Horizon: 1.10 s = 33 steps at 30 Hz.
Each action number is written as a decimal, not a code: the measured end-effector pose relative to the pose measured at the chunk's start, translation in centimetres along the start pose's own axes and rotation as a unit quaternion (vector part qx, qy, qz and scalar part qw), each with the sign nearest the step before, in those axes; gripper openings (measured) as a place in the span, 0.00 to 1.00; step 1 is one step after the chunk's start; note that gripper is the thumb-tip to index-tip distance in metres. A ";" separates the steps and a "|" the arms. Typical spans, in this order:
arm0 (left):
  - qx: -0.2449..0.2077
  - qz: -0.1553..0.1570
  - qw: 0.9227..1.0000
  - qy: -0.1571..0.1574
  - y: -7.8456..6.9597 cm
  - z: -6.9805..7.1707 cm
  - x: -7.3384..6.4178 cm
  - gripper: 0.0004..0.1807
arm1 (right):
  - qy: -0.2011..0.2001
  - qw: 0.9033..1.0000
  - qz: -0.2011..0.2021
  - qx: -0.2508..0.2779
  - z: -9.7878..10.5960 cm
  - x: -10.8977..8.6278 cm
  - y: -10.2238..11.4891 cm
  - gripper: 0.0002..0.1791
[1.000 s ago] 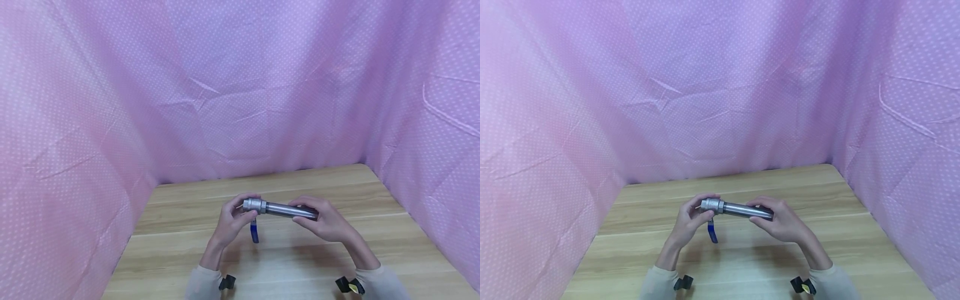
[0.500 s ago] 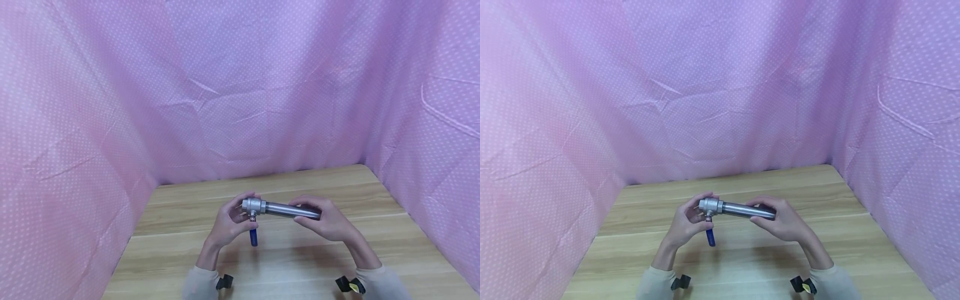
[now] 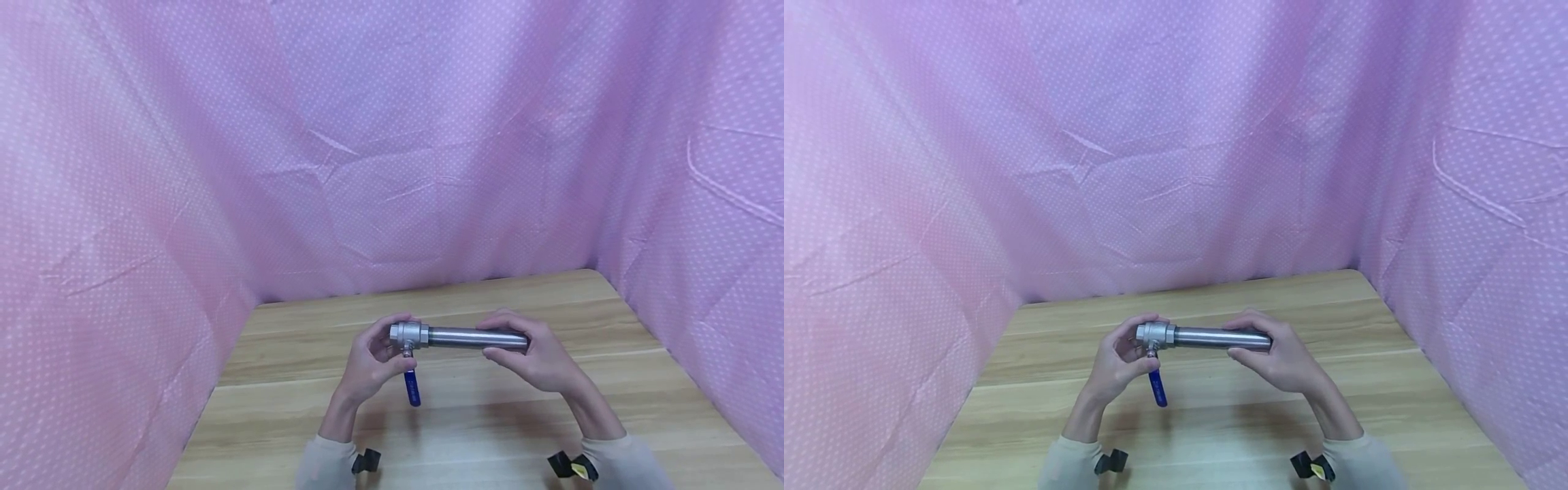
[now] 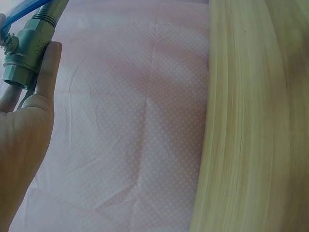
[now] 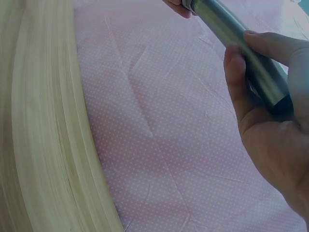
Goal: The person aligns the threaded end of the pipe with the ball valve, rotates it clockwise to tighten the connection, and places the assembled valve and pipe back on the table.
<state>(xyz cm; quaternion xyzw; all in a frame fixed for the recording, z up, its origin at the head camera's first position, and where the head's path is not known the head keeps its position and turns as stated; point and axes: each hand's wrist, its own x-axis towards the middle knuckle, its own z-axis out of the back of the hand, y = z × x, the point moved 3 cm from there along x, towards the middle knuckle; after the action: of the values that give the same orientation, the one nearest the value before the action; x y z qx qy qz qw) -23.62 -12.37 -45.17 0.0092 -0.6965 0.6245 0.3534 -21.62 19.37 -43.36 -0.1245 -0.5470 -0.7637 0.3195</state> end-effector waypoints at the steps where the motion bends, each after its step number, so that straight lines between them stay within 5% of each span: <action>1: 0.000 -0.001 1.000 0.000 0.0 0.0 0.0 0.41 | -0.004 1.000 0.002 -0.005 0.0 0.0 0.0 0.23; 7: -0.003 -0.002 1.000 -0.009 0.1 0.0 0.1 0.40 | -0.016 1.000 -0.004 -0.017 0.1 0.1 0.0 0.20; 17: 0.001 -0.011 0.999 -0.035 0.2 0.3 0.2 0.38 | -0.001 0.997 -0.013 0.078 0.0 0.2 -0.3 0.21; 33: 0.016 0.005 0.999 -0.037 0.1 0.3 0.1 0.37 | -0.008 0.999 -0.023 0.039 0.0 0.3 -0.4 0.16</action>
<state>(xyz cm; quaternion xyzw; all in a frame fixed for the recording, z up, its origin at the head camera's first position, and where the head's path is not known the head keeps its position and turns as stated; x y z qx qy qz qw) -23.92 -12.57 -45.21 0.0346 -0.6994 0.6362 0.3240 -22.11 19.37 -43.55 -0.1058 -0.5815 -0.7479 0.3022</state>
